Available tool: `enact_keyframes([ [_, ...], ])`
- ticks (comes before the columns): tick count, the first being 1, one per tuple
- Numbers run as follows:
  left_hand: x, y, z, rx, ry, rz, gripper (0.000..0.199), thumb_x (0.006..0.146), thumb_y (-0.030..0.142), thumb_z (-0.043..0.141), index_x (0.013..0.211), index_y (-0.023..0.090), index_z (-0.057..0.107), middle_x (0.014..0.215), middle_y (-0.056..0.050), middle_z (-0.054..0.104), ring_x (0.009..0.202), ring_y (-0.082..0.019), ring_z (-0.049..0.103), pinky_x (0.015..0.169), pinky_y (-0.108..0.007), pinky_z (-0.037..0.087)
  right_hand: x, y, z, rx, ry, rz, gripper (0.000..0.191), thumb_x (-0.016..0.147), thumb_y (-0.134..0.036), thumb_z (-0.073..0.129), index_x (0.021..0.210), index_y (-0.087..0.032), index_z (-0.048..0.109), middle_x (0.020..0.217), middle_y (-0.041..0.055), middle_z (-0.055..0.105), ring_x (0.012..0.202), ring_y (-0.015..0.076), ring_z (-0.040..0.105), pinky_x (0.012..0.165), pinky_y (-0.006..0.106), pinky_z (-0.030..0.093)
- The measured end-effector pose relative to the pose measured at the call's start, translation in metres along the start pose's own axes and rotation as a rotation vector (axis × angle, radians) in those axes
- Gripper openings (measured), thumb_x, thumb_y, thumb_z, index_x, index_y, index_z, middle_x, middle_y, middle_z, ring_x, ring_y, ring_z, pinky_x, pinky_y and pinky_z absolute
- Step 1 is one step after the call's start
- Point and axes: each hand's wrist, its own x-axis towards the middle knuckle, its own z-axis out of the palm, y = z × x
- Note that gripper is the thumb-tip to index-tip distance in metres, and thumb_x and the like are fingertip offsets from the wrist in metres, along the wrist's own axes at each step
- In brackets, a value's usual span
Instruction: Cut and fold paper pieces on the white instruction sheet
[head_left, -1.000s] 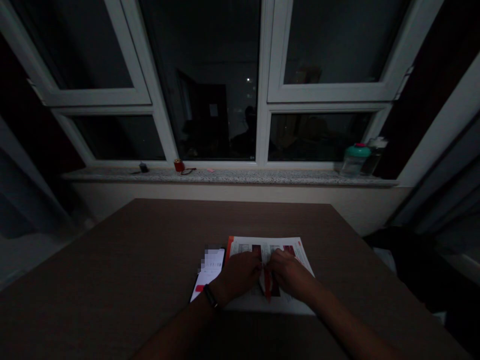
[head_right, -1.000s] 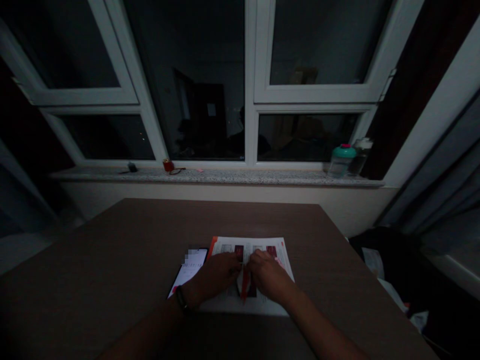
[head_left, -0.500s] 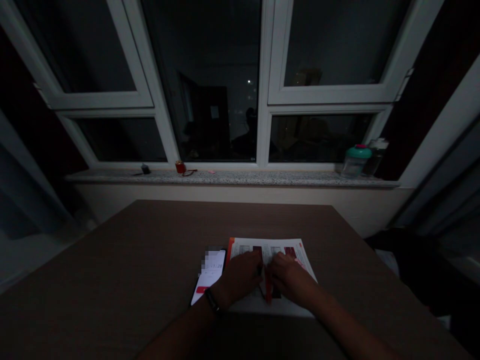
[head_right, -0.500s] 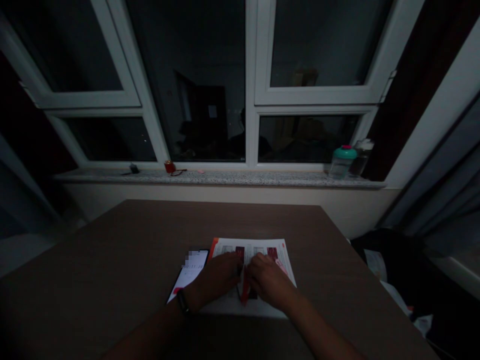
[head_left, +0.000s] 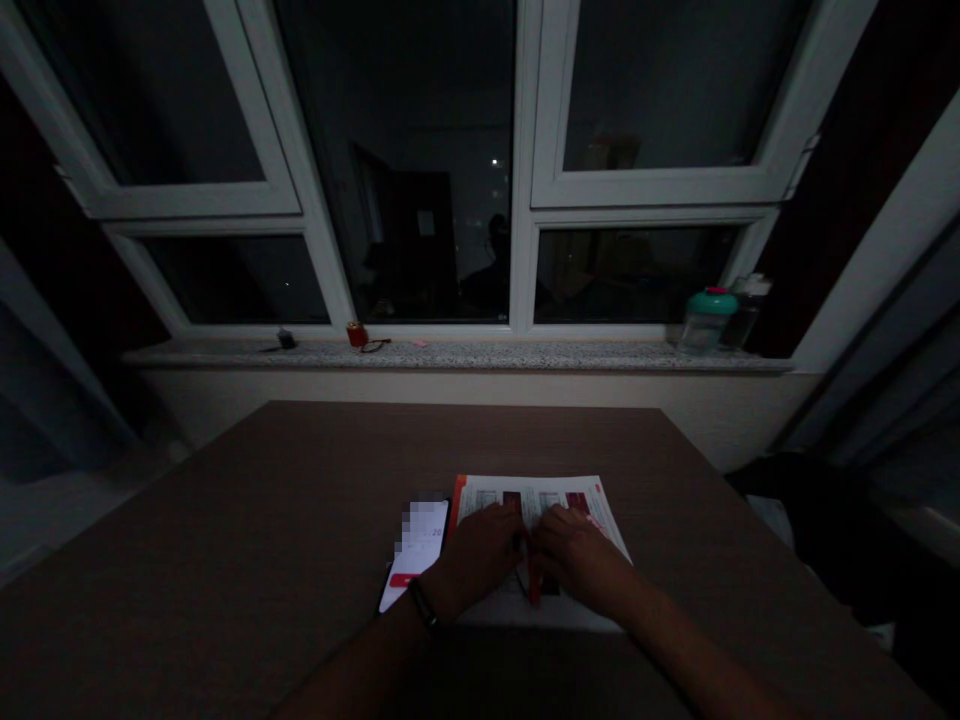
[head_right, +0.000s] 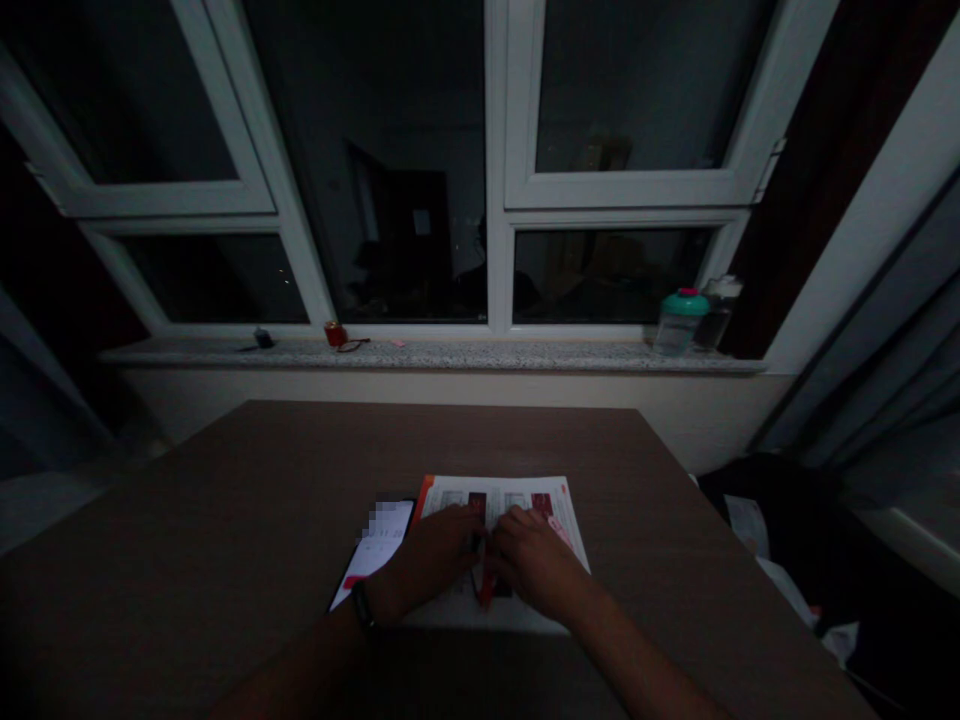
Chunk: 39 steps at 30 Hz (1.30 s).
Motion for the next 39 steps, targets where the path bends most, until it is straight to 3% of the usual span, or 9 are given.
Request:
enact_keyframes([
  [4, -0.001, 0.003, -0.002, 0.017, 0.026, 0.015, 0.019, 0.087, 0.013, 0.059, 0.104, 0.020, 0.060, 0.121, -0.008, 0.062, 0.113, -0.026, 0.056, 0.099, -0.036, 0.042, 0.001, 0.001, -0.001, -0.006, -0.005, 0.015, 0.008, 0.094, -0.022, 0.061, 0.098, -0.020, 0.067, 0.100, 0.0057, 0.066, 0.101, 0.0243, 0.054, 0.086, 0.036, 0.040],
  [10, -0.002, 0.002, 0.000, -0.008, 0.049, -0.004, 0.037, 0.086, 0.017, 0.064, 0.122, 0.019, 0.052, 0.130, -0.011, 0.058, 0.121, -0.027, 0.053, 0.103, -0.038, 0.040, 0.005, 0.007, -0.002, 0.006, -0.002, -0.011, 0.030, 0.094, -0.013, 0.056, 0.118, -0.028, 0.067, 0.124, 0.0035, 0.064, 0.115, 0.0260, 0.050, 0.099, 0.042, 0.035],
  [16, -0.001, -0.004, 0.005, -0.051, 0.037, -0.020, 0.025, 0.089, 0.016, 0.060, 0.113, 0.020, 0.054, 0.122, -0.009, 0.061, 0.117, -0.026, 0.055, 0.099, -0.036, 0.042, 0.006, 0.001, -0.006, -0.011, -0.017, 0.046, 0.032, 0.091, -0.026, 0.064, 0.123, -0.027, 0.063, 0.112, 0.0072, 0.063, 0.110, 0.0281, 0.051, 0.099, 0.045, 0.037],
  [21, 0.001, -0.008, 0.009, -0.083, 0.058, -0.015, 0.028, 0.087, 0.009, 0.056, 0.112, 0.021, 0.055, 0.121, -0.006, 0.062, 0.114, -0.024, 0.057, 0.099, -0.035, 0.042, 0.008, 0.008, -0.002, 0.027, -0.056, 0.050, 0.024, 0.090, -0.019, 0.062, 0.113, -0.022, 0.067, 0.109, 0.0079, 0.062, 0.107, 0.0257, 0.055, 0.093, 0.038, 0.041],
  [27, 0.001, -0.007, 0.006, -0.086, 0.084, 0.027, 0.034, 0.085, 0.007, 0.058, 0.116, 0.022, 0.053, 0.124, -0.005, 0.061, 0.115, -0.023, 0.057, 0.100, -0.034, 0.042, 0.008, 0.013, 0.000, 0.155, -0.028, 0.063, 0.026, 0.093, -0.015, 0.056, 0.116, -0.021, 0.066, 0.107, 0.0089, 0.066, 0.105, 0.0239, 0.059, 0.093, 0.035, 0.045],
  [34, 0.003, -0.008, 0.004, -0.031, 0.131, 0.016, 0.015, 0.090, 0.008, 0.056, 0.099, 0.020, 0.055, 0.106, -0.003, 0.062, 0.101, -0.021, 0.058, 0.087, -0.030, 0.044, 0.007, 0.013, 0.001, 0.228, 0.010, 0.096, 0.027, 0.095, -0.016, 0.052, 0.116, -0.022, 0.068, 0.107, 0.0085, 0.068, 0.102, 0.0222, 0.063, 0.092, 0.033, 0.047],
  [39, 0.004, -0.011, 0.005, 0.002, 0.141, 0.059, 0.008, 0.096, 0.015, 0.055, 0.101, 0.020, 0.057, 0.105, -0.003, 0.061, 0.099, -0.020, 0.057, 0.085, -0.029, 0.044, 0.008, 0.013, 0.003, 0.189, 0.004, 0.099, 0.026, 0.096, -0.017, 0.052, 0.115, -0.023, 0.069, 0.103, 0.0079, 0.068, 0.099, 0.0217, 0.064, 0.090, 0.033, 0.047],
])
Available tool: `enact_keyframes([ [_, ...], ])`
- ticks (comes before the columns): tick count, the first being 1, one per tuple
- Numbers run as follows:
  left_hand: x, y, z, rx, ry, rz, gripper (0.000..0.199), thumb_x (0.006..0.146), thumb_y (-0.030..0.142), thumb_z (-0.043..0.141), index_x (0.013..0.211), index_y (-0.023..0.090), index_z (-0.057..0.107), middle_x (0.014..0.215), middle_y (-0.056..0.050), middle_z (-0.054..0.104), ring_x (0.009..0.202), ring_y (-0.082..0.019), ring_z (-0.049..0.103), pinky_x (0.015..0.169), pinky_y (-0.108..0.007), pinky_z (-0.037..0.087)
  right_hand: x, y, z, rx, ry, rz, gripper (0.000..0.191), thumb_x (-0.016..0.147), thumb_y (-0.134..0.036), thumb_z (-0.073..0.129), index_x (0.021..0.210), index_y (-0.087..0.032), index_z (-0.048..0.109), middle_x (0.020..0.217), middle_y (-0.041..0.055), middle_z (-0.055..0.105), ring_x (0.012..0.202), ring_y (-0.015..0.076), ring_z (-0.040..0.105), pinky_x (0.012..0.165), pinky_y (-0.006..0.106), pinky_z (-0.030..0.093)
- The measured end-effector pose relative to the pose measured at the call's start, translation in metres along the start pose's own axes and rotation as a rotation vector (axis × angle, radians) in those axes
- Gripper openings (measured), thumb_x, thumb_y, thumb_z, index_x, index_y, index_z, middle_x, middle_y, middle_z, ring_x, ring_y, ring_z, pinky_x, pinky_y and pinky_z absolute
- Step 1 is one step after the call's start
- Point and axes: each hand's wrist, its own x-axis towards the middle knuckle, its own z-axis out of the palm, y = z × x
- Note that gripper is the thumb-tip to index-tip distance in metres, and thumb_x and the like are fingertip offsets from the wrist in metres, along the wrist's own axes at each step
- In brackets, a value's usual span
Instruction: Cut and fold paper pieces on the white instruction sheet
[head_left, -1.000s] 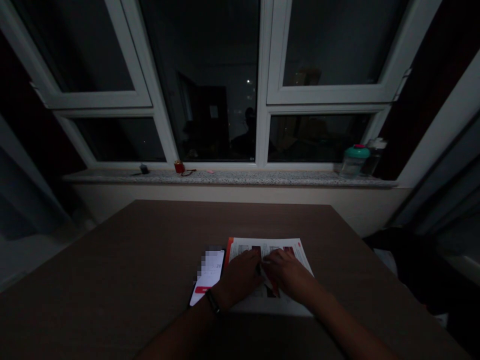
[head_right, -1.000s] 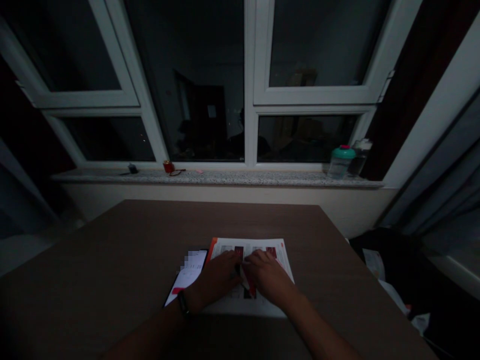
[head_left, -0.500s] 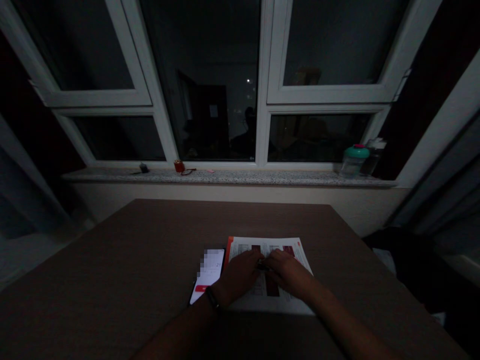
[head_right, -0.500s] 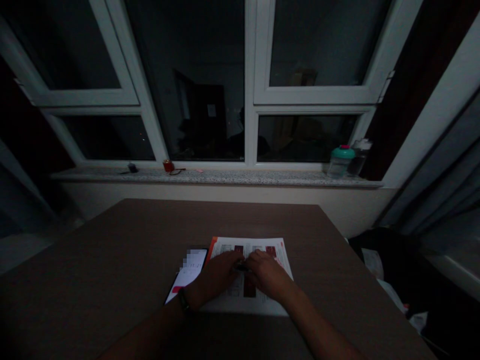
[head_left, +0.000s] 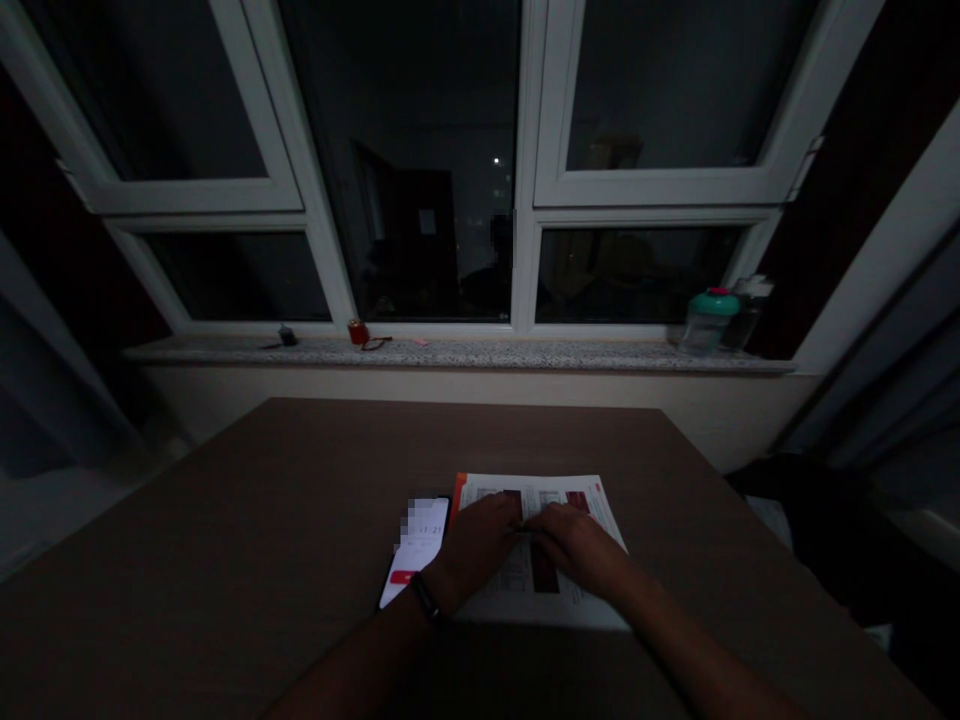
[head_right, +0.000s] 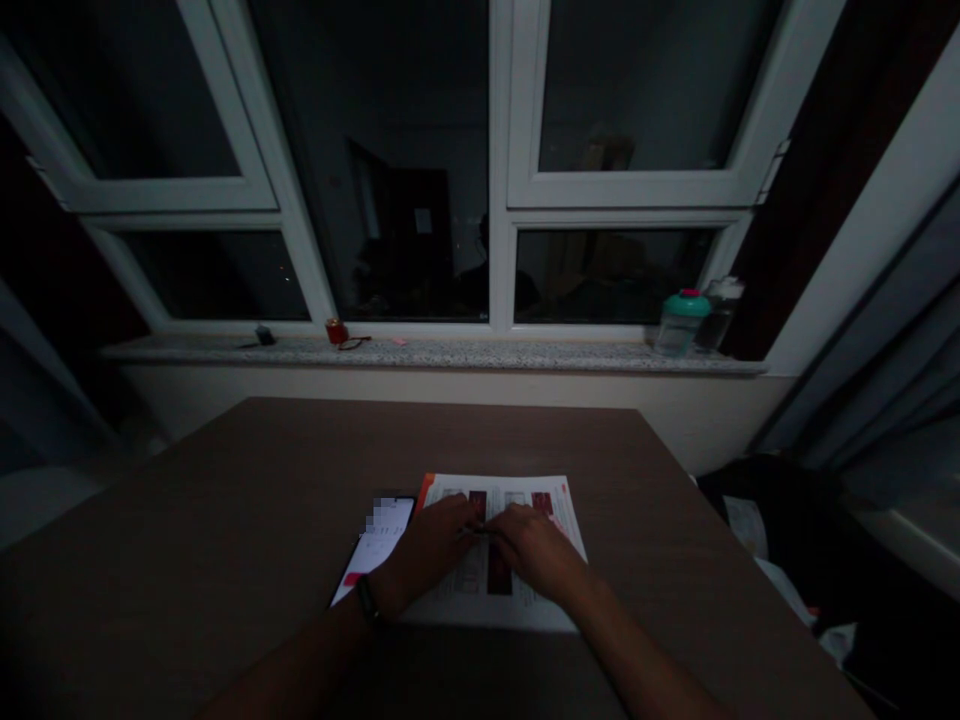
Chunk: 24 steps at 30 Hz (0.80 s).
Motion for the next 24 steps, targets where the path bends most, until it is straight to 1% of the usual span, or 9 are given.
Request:
enact_keyframes([
  [3, 0.0005, 0.0024, -0.0026, 0.039, -0.028, -0.005, 0.009, 0.096, 0.015, 0.055, 0.103, 0.020, 0.057, 0.107, -0.004, 0.062, 0.100, -0.020, 0.058, 0.086, -0.030, 0.044, 0.0001, -0.0011, 0.0003, -0.011, 0.003, -0.034, 0.028, 0.096, -0.017, 0.053, 0.119, -0.024, 0.068, 0.103, 0.0070, 0.069, 0.099, 0.0216, 0.063, 0.090, 0.034, 0.047],
  [6, 0.0015, 0.0059, -0.0052, 0.094, -0.081, -0.039, 0.011, 0.095, 0.013, 0.055, 0.105, 0.019, 0.056, 0.109, -0.006, 0.062, 0.101, -0.022, 0.058, 0.087, -0.031, 0.045, -0.0004, -0.0016, -0.0003, -0.018, -0.012, -0.118, 0.032, 0.095, -0.016, 0.056, 0.123, -0.026, 0.067, 0.106, 0.0062, 0.068, 0.103, 0.0221, 0.060, 0.093, 0.034, 0.045],
  [9, 0.0022, 0.0062, -0.0056, 0.110, -0.113, -0.023, 0.008, 0.094, 0.016, 0.057, 0.101, 0.019, 0.056, 0.110, -0.007, 0.062, 0.103, -0.023, 0.058, 0.089, -0.033, 0.045, -0.0018, -0.0014, -0.0013, -0.046, -0.006, -0.163, 0.033, 0.095, -0.019, 0.058, 0.125, -0.030, 0.066, 0.108, 0.0058, 0.066, 0.105, 0.0225, 0.057, 0.092, 0.035, 0.044],
  [11, 0.0021, 0.0045, -0.0053, 0.089, -0.106, 0.006, 0.006, 0.093, 0.020, 0.060, 0.098, 0.019, 0.057, 0.110, -0.006, 0.062, 0.102, -0.023, 0.058, 0.090, -0.033, 0.045, -0.0029, -0.0017, -0.0019, -0.063, 0.006, -0.149, 0.033, 0.095, -0.021, 0.059, 0.125, -0.032, 0.066, 0.107, 0.0057, 0.063, 0.103, 0.0223, 0.056, 0.090, 0.035, 0.044],
  [14, 0.0014, 0.0017, -0.0053, 0.054, -0.109, 0.067, 0.010, 0.092, 0.026, 0.063, 0.095, 0.019, 0.057, 0.112, -0.006, 0.061, 0.107, -0.024, 0.057, 0.094, -0.034, 0.044, -0.0036, -0.0035, -0.0030, -0.067, -0.001, -0.121, 0.032, 0.093, -0.022, 0.062, 0.123, -0.032, 0.068, 0.101, 0.0052, 0.062, 0.099, 0.0221, 0.056, 0.085, 0.033, 0.044],
  [16, 0.0009, 0.0007, -0.0056, 0.038, -0.127, 0.091, 0.008, 0.092, 0.025, 0.063, 0.094, 0.020, 0.057, 0.113, -0.006, 0.060, 0.109, -0.024, 0.056, 0.096, -0.035, 0.044, -0.0033, -0.0050, -0.0038, -0.052, -0.010, -0.115, 0.031, 0.093, -0.021, 0.062, 0.121, -0.032, 0.069, 0.098, 0.0046, 0.062, 0.098, 0.0217, 0.056, 0.083, 0.032, 0.044],
  [18, 0.0005, 0.0001, -0.0054, 0.021, -0.127, 0.081, 0.008, 0.091, 0.021, 0.062, 0.096, 0.020, 0.056, 0.115, -0.006, 0.060, 0.110, -0.024, 0.056, 0.096, -0.034, 0.044, -0.0026, -0.0057, -0.0042, -0.025, -0.011, -0.111, 0.029, 0.093, -0.018, 0.061, 0.117, -0.030, 0.071, 0.097, 0.0045, 0.062, 0.096, 0.0209, 0.057, 0.083, 0.031, 0.045],
  [21, 0.0003, -0.0004, -0.0041, -0.008, -0.099, 0.048, 0.016, 0.091, 0.019, 0.060, 0.104, 0.020, 0.053, 0.120, -0.007, 0.059, 0.113, -0.024, 0.056, 0.097, -0.034, 0.044, -0.0012, -0.0040, -0.0017, 0.032, 0.017, -0.082, 0.023, 0.094, -0.016, 0.057, 0.109, -0.024, 0.073, 0.096, 0.0053, 0.063, 0.094, 0.0202, 0.060, 0.083, 0.031, 0.046],
  [24, 0.0006, 0.0004, -0.0031, -0.029, -0.104, -0.017, 0.020, 0.090, 0.016, 0.059, 0.108, 0.021, 0.052, 0.117, -0.006, 0.061, 0.109, -0.023, 0.058, 0.094, -0.033, 0.045, 0.0009, -0.0005, 0.0044, 0.115, 0.074, -0.032, 0.023, 0.095, -0.013, 0.053, 0.105, -0.022, 0.071, 0.098, 0.0059, 0.065, 0.096, 0.0196, 0.062, 0.085, 0.030, 0.047],
])
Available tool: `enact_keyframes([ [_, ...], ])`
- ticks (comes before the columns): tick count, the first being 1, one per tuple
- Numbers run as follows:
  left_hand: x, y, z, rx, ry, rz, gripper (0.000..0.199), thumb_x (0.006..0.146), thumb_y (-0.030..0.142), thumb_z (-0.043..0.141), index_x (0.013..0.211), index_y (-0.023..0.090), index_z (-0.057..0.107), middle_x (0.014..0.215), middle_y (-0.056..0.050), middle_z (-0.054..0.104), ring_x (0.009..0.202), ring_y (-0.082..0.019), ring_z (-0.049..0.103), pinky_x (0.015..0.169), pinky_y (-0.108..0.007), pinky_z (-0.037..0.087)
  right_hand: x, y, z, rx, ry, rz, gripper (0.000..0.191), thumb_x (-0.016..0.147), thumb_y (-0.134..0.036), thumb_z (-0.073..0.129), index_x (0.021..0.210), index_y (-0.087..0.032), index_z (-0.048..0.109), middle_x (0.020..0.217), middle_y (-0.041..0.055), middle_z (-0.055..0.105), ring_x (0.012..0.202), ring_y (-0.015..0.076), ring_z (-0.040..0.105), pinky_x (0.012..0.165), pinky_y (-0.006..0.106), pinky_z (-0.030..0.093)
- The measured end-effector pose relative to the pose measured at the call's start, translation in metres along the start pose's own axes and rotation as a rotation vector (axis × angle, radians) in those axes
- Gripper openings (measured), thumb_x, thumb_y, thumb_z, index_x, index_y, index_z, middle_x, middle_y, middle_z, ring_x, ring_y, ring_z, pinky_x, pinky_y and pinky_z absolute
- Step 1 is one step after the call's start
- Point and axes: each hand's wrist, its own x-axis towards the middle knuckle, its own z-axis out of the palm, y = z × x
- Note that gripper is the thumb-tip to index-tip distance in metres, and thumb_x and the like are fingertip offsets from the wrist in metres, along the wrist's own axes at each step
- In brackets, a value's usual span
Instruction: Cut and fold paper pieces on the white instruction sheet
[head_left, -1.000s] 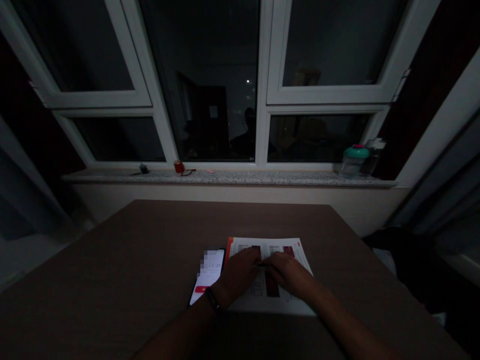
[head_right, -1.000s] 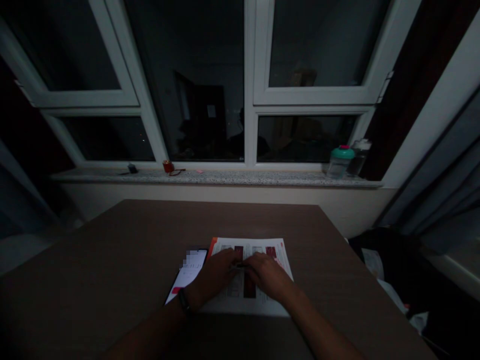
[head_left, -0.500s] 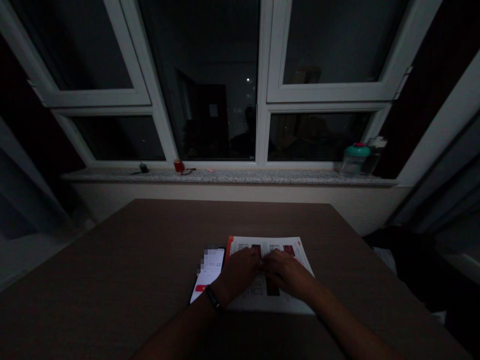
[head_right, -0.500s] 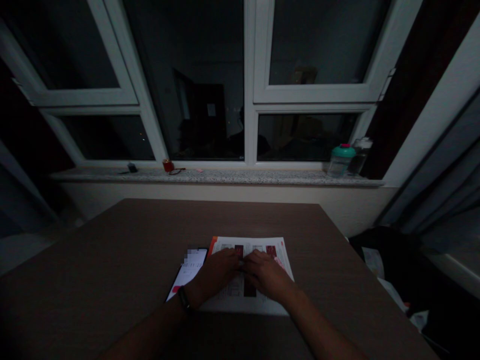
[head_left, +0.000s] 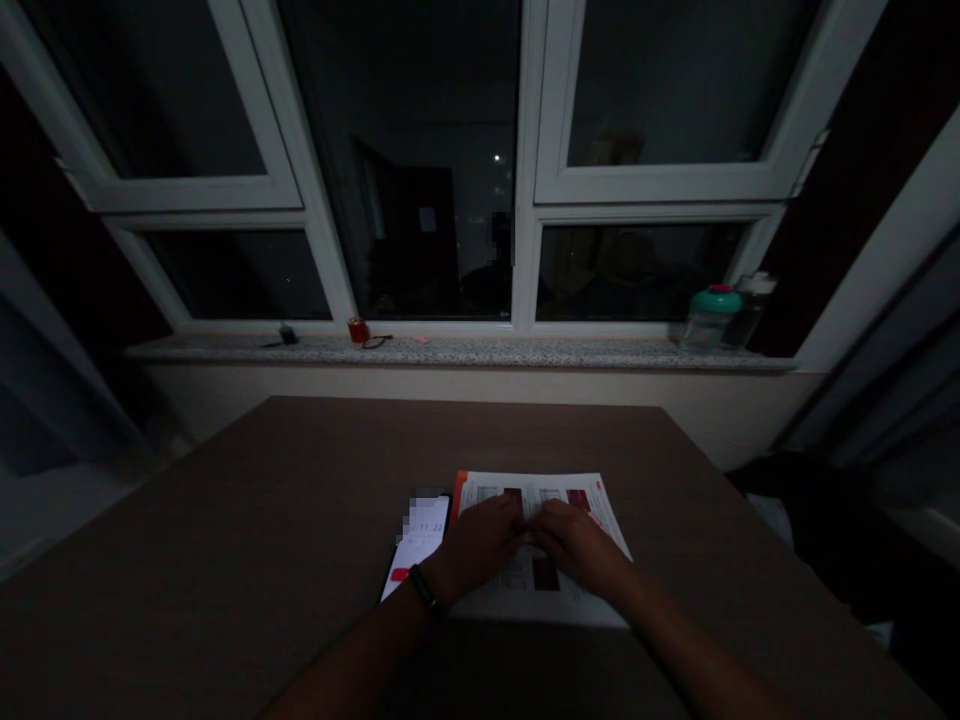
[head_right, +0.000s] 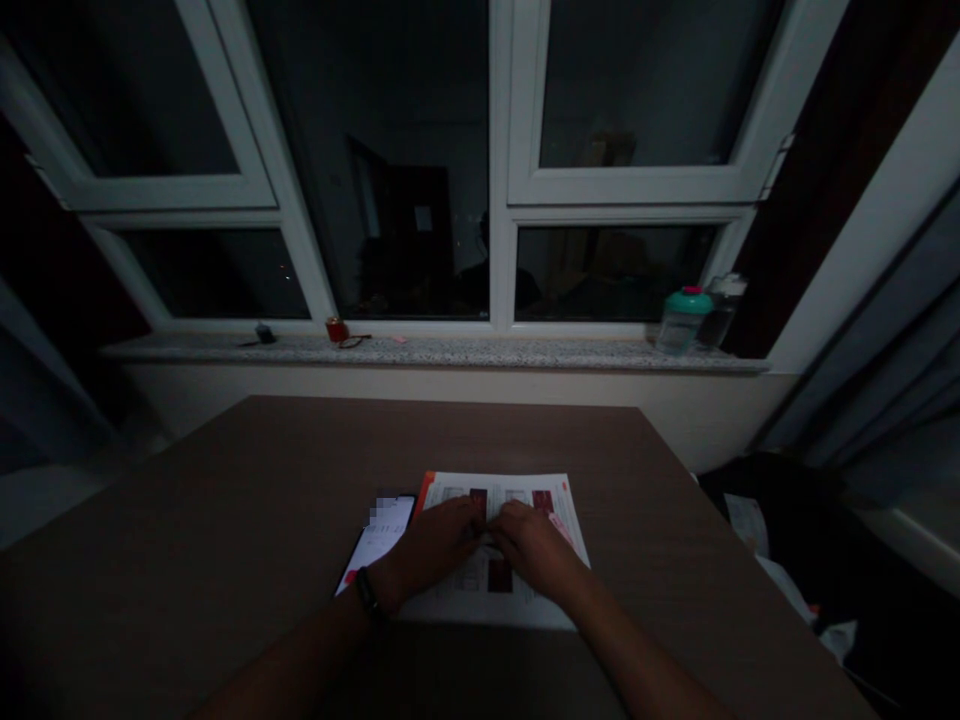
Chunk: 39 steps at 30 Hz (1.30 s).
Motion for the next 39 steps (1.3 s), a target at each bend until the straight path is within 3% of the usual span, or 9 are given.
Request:
enact_keyframes([
  [3, 0.0000, 0.0016, 0.0005, -0.027, 0.006, -0.061, 0.024, 0.086, 0.013, 0.060, 0.107, 0.021, 0.052, 0.114, -0.004, 0.062, 0.106, -0.022, 0.059, 0.092, -0.032, 0.046, 0.0025, 0.0027, 0.0060, 0.054, 0.068, 0.042, 0.021, 0.093, -0.011, 0.054, 0.106, -0.020, 0.068, 0.101, 0.0059, 0.065, 0.096, 0.0190, 0.062, 0.085, 0.030, 0.047],
  [9, -0.0017, 0.0022, 0.0045, -0.013, 0.030, -0.042, 0.033, 0.087, 0.011, 0.059, 0.116, 0.022, 0.051, 0.129, -0.008, 0.057, 0.123, -0.025, 0.051, 0.106, -0.038, 0.039, 0.0050, 0.0013, 0.0088, -0.042, 0.096, 0.079, 0.016, 0.089, -0.010, 0.059, 0.095, -0.020, 0.071, 0.098, 0.0063, 0.062, 0.099, 0.0217, 0.058, 0.087, 0.033, 0.046],
  [13, -0.0009, 0.0016, 0.0065, -0.012, 0.031, -0.040, 0.023, 0.087, 0.010, 0.058, 0.107, 0.021, 0.053, 0.120, -0.007, 0.059, 0.114, -0.023, 0.054, 0.100, -0.036, 0.042, 0.0029, 0.0006, 0.0070, -0.084, 0.077, 0.063, 0.018, 0.091, -0.011, 0.058, 0.099, -0.021, 0.071, 0.099, 0.0059, 0.061, 0.099, 0.0214, 0.057, 0.087, 0.033, 0.046],
  [21, 0.0005, 0.0004, 0.0090, -0.073, 0.081, -0.062, 0.012, 0.089, 0.011, 0.057, 0.094, 0.021, 0.051, 0.100, -0.002, 0.061, 0.092, -0.019, 0.058, 0.081, -0.028, 0.043, 0.0020, 0.0056, 0.0062, -0.100, 0.055, 0.021, 0.012, 0.094, -0.015, 0.056, 0.089, -0.019, 0.067, 0.092, 0.0038, 0.063, 0.091, 0.0197, 0.058, 0.081, 0.031, 0.044],
  [31, 0.0001, 0.0028, 0.0040, -0.036, 0.073, -0.053, 0.006, 0.092, 0.016, 0.058, 0.093, 0.020, 0.054, 0.099, -0.002, 0.061, 0.093, -0.019, 0.057, 0.081, -0.028, 0.042, -0.0003, 0.0060, 0.0051, -0.005, 0.101, -0.016, 0.011, 0.094, -0.018, 0.057, 0.088, -0.021, 0.066, 0.096, 0.0042, 0.062, 0.093, 0.0190, 0.059, 0.083, 0.030, 0.046],
  [39, -0.0004, -0.0028, 0.0092, -0.100, 0.048, -0.060, 0.021, 0.084, 0.009, 0.061, 0.100, 0.020, 0.053, 0.101, -0.001, 0.061, 0.092, -0.018, 0.058, 0.080, -0.027, 0.043, 0.0001, 0.0048, 0.0064, 0.010, 0.071, 0.021, 0.012, 0.093, -0.016, 0.057, 0.088, -0.020, 0.067, 0.096, 0.0049, 0.064, 0.093, 0.0188, 0.061, 0.083, 0.030, 0.047],
])
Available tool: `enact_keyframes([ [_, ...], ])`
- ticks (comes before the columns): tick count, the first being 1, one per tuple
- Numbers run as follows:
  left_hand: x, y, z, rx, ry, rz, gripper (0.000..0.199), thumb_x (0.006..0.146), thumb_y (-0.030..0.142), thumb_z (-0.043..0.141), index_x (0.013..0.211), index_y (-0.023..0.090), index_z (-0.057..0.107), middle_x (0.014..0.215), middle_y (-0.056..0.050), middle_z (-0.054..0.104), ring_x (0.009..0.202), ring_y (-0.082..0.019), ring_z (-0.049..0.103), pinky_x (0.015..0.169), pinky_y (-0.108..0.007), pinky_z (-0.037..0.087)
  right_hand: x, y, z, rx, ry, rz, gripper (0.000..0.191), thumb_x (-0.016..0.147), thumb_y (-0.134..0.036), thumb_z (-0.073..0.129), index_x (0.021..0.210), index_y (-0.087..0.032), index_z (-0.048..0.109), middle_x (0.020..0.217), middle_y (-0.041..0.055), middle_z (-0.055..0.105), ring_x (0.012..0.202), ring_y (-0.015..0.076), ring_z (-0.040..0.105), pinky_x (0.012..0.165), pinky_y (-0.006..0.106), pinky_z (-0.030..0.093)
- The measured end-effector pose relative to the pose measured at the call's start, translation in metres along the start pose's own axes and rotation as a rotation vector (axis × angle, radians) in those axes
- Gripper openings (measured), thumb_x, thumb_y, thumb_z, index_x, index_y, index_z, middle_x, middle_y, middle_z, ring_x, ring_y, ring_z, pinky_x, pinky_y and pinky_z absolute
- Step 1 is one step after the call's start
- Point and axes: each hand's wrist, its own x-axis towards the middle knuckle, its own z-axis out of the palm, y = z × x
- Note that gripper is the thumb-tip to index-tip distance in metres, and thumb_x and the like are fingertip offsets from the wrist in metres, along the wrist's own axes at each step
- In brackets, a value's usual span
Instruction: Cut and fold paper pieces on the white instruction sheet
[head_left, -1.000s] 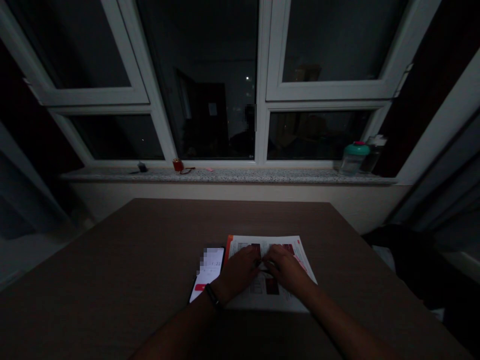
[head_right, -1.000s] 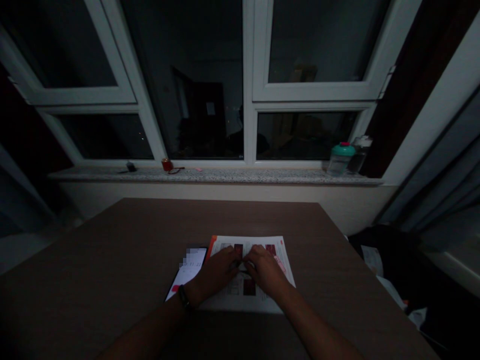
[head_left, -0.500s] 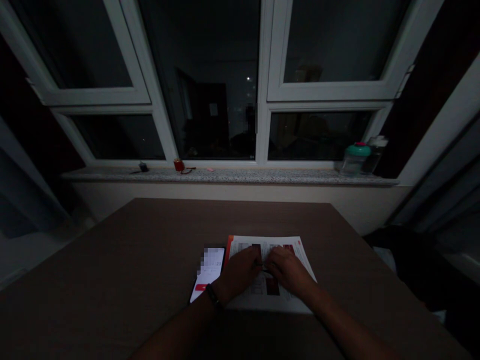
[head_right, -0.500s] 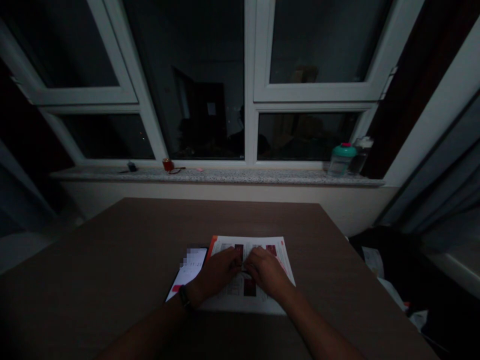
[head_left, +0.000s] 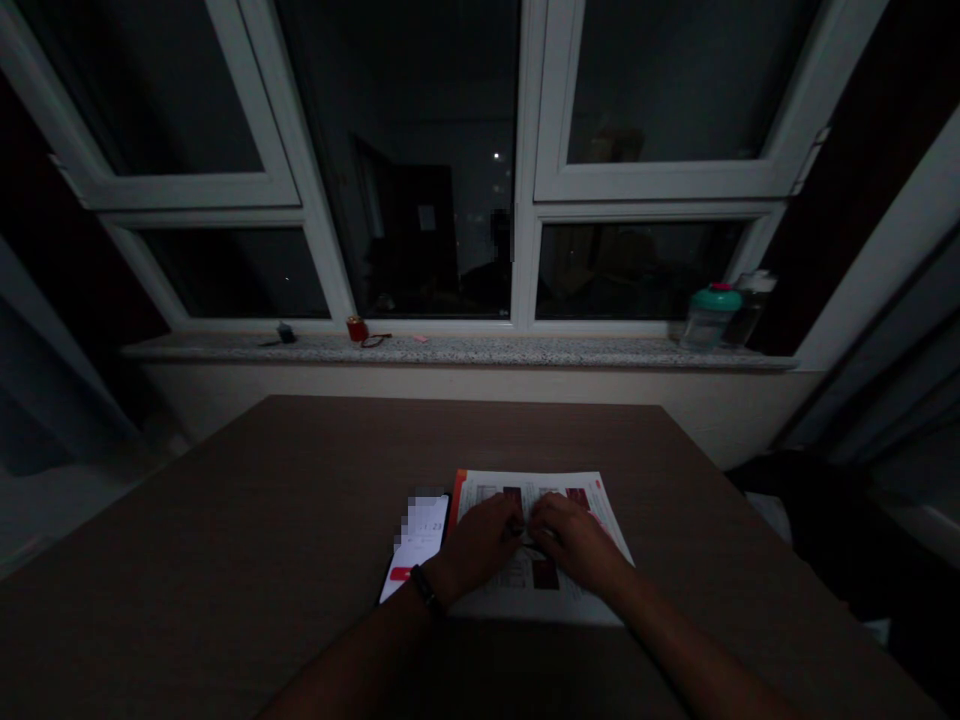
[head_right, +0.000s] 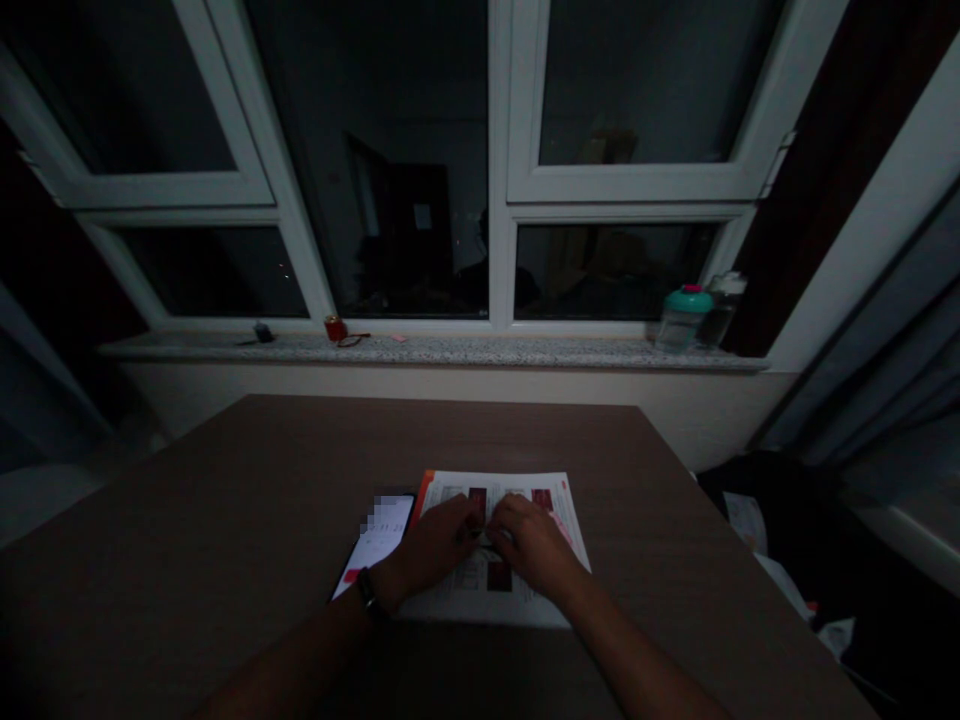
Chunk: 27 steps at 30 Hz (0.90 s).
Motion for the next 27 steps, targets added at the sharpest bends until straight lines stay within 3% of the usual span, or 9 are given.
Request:
enact_keyframes([
  [8, 0.002, 0.006, -0.003, 0.040, 0.047, 0.029, 0.010, 0.090, 0.014, 0.060, 0.088, 0.020, 0.052, 0.100, -0.002, 0.058, 0.095, -0.019, 0.055, 0.081, -0.029, 0.043, -0.001, 0.002, -0.002, 0.066, 0.017, -0.054, 0.007, 0.091, -0.018, 0.062, 0.097, -0.022, 0.066, 0.100, 0.0050, 0.066, 0.097, 0.0201, 0.061, 0.086, 0.032, 0.048],
  [13, 0.002, 0.012, -0.010, 0.081, 0.045, 0.094, 0.010, 0.091, 0.011, 0.055, 0.093, 0.021, 0.053, 0.105, -0.003, 0.058, 0.101, -0.020, 0.053, 0.088, -0.031, 0.043, -0.001, 0.005, -0.002, 0.044, 0.061, -0.113, 0.007, 0.092, -0.018, 0.059, 0.093, -0.022, 0.066, 0.109, 0.0081, 0.064, 0.104, 0.0217, 0.059, 0.090, 0.035, 0.048],
  [18, 0.001, 0.013, -0.012, 0.063, 0.120, 0.098, 0.009, 0.093, 0.013, 0.054, 0.093, 0.021, 0.055, 0.107, -0.003, 0.058, 0.104, -0.021, 0.053, 0.090, -0.032, 0.043, -0.001, 0.005, -0.002, -0.043, 0.097, -0.174, 0.011, 0.095, -0.015, 0.054, 0.094, -0.021, 0.063, 0.110, 0.0095, 0.061, 0.104, 0.0230, 0.055, 0.088, 0.037, 0.049],
  [21, 0.001, 0.011, -0.011, 0.078, 0.126, 0.126, 0.003, 0.095, 0.019, 0.057, 0.095, 0.021, 0.056, 0.107, -0.003, 0.059, 0.102, -0.021, 0.053, 0.090, -0.032, 0.043, -0.001, 0.004, -0.003, -0.120, 0.066, -0.197, 0.012, 0.097, -0.016, 0.051, 0.095, -0.020, 0.063, 0.109, 0.0094, 0.060, 0.101, 0.0230, 0.053, 0.086, 0.037, 0.048],
  [27, 0.002, 0.008, -0.008, 0.130, 0.013, 0.146, 0.003, 0.097, 0.021, 0.055, 0.095, 0.020, 0.057, 0.108, -0.003, 0.061, 0.101, -0.020, 0.057, 0.087, -0.030, 0.044, -0.004, 0.005, -0.007, -0.252, -0.094, -0.216, 0.010, 0.094, -0.016, 0.057, 0.097, -0.020, 0.065, 0.105, 0.0077, 0.061, 0.100, 0.0238, 0.054, 0.087, 0.038, 0.044],
])
